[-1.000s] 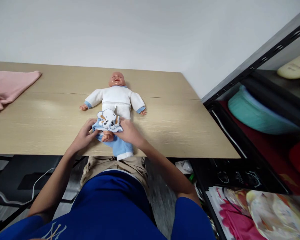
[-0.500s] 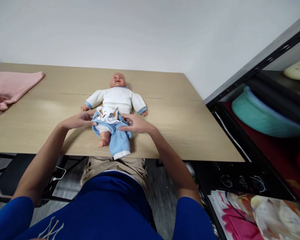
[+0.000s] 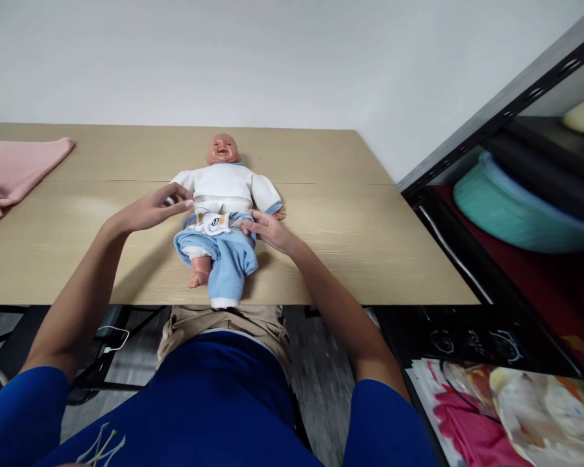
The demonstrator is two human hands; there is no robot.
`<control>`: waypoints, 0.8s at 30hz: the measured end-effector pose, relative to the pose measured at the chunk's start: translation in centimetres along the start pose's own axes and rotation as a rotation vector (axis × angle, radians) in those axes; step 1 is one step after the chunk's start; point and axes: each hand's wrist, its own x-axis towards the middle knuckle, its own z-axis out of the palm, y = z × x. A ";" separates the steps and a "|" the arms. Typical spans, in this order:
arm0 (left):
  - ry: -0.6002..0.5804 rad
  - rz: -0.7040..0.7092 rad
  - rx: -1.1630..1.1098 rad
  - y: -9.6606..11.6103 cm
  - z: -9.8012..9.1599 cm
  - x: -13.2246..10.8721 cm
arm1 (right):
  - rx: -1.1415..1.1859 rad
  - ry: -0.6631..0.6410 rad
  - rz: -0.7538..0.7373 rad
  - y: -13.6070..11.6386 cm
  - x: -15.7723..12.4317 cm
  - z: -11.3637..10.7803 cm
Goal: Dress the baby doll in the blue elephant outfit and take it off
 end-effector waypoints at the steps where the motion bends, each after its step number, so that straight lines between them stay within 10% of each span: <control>1: -0.032 0.058 0.003 1.1 0.3 0.7 | -0.018 -0.026 0.010 -0.1 0.0 -0.1; 12: -0.713 0.100 -0.105 5.0 3.6 7.3 | -0.119 -0.331 0.044 -1.0 -1.5 -0.2; 18: -0.670 0.061 -0.300 3.7 4.5 6.9 | -0.012 -0.116 0.133 -0.5 -2.1 0.1; 24: -0.851 0.026 -0.328 2.9 5.3 7.2 | -0.080 -0.414 0.160 -1.5 -2.3 -0.2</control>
